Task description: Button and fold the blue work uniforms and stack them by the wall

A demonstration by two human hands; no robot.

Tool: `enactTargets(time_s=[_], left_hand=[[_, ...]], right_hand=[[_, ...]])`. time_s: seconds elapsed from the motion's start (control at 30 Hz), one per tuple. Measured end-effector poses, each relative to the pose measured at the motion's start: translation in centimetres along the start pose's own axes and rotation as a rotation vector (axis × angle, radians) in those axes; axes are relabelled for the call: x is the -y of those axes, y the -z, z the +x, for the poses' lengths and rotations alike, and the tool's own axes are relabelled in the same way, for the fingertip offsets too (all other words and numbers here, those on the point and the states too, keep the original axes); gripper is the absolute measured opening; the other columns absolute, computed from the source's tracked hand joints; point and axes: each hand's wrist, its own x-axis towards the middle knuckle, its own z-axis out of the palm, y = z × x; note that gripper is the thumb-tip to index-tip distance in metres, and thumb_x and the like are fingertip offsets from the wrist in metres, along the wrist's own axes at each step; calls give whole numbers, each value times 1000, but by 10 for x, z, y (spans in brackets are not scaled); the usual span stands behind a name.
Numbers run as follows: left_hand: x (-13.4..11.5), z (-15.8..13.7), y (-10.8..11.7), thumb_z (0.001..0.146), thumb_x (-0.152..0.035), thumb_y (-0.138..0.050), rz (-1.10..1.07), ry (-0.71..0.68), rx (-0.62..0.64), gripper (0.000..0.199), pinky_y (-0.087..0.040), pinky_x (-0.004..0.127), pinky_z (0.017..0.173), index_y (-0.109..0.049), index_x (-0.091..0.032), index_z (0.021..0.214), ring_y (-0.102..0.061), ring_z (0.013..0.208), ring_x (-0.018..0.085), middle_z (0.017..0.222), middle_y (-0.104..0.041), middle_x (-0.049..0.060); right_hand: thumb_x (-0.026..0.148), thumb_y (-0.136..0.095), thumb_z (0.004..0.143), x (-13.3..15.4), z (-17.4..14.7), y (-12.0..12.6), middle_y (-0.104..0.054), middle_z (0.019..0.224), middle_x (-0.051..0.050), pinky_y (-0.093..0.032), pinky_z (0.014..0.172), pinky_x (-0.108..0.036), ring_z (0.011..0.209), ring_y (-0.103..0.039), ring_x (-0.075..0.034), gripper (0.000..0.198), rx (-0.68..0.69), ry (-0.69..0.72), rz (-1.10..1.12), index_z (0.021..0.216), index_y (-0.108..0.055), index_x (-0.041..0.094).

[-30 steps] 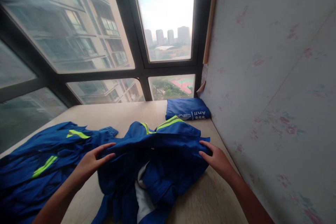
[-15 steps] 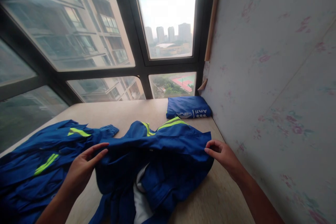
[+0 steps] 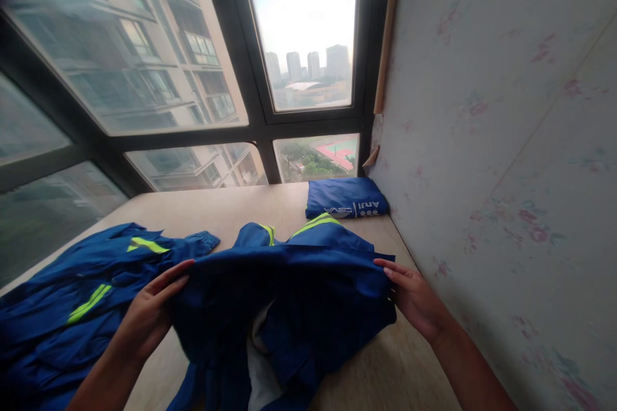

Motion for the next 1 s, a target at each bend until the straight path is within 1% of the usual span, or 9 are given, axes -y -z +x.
enactTargets(time_s=[0.17, 0.3, 0.4, 0.47, 0.53, 0.63, 0.73, 0.87, 1.0], left_hand=[[6, -1, 6, 60, -38, -85, 268, -24, 106, 69, -59, 32, 79, -64, -23, 124, -70, 93, 25, 112, -73, 8], [12, 4, 16, 62, -53, -78, 760, -275, 80, 58, -51, 42, 95, -73, -22, 111, -63, 112, 33, 112, -72, 9], [18, 8, 23, 67, -56, -70, 1047, -493, 45, 45, -51, 40, 95, -76, -25, 100, -63, 109, 32, 102, -73, 8], [22, 9, 26, 72, -54, -62, 1139, -588, 18, 38, -53, 36, 88, -75, -25, 93, -66, 99, 28, 98, -71, 8], [26, 10, 28, 75, -51, -58, 1194, -645, -11, 33, -54, 35, 84, -74, -24, 84, -66, 96, 27, 104, -68, 9], [28, 9, 28, 75, -45, -58, 1257, -783, -64, 26, -49, 42, 95, -73, -24, 76, -61, 109, 31, 120, -63, 11], [27, 5, 25, 77, -40, -57, 1310, -923, -56, 22, -41, 45, 104, -72, -24, 77, -57, 115, 33, 119, -65, 11], [27, -4, 26, 81, -43, -52, 1352, -763, -7, 27, -50, 33, 88, -70, -27, 92, -66, 99, 26, 102, -73, 7], [29, -12, 35, 81, -45, -50, 1412, -606, -47, 29, -50, 30, 74, -70, -29, 93, -69, 94, 27, 99, -75, 4]], right_hand=[[50, -74, 73, -1, 2, 0, -70, 115, -8, -50, 88, -38, 104, -64, -28, 57, 82, 25, -250, 123, -65, 24], [47, -74, 71, -17, 6, 6, -69, 111, -9, -47, 94, -44, 106, -62, -31, 37, 54, 164, -683, 101, -74, 24], [46, -76, 68, -34, 3, 9, -64, 124, -10, -39, 105, -47, 120, -54, -34, 28, 89, 260, -858, 86, -76, 25], [48, -76, 68, -43, -2, 8, -55, 138, -9, -35, 109, -48, 128, -48, -35, 32, 82, 269, -898, 91, -75, 26], [50, -73, 71, -52, -9, 3, -54, 139, -10, -35, 110, -47, 129, -48, -34, 36, 9, 330, -923, 98, -74, 26], [49, -66, 79, -64, -20, -11, -63, 125, -11, -38, 107, -44, 120, -55, -30, 37, -43, 432, -941, 107, -72, 25], [46, -67, 78, -77, -27, -24, -69, 117, -10, -42, 101, -43, 111, -61, -31, 41, 11, 391, -971, 114, -70, 26], [40, -59, 82, -84, -29, -34, -73, 102, -8, -47, 91, -40, 98, -65, -29, 24, 50, 354, -1041, 96, -73, 25], [46, -48, 88, -73, -28, -27, -74, 92, -6, -49, 80, -38, 87, -67, -28, 30, -29, 344, -1089, 88, -73, 28]])
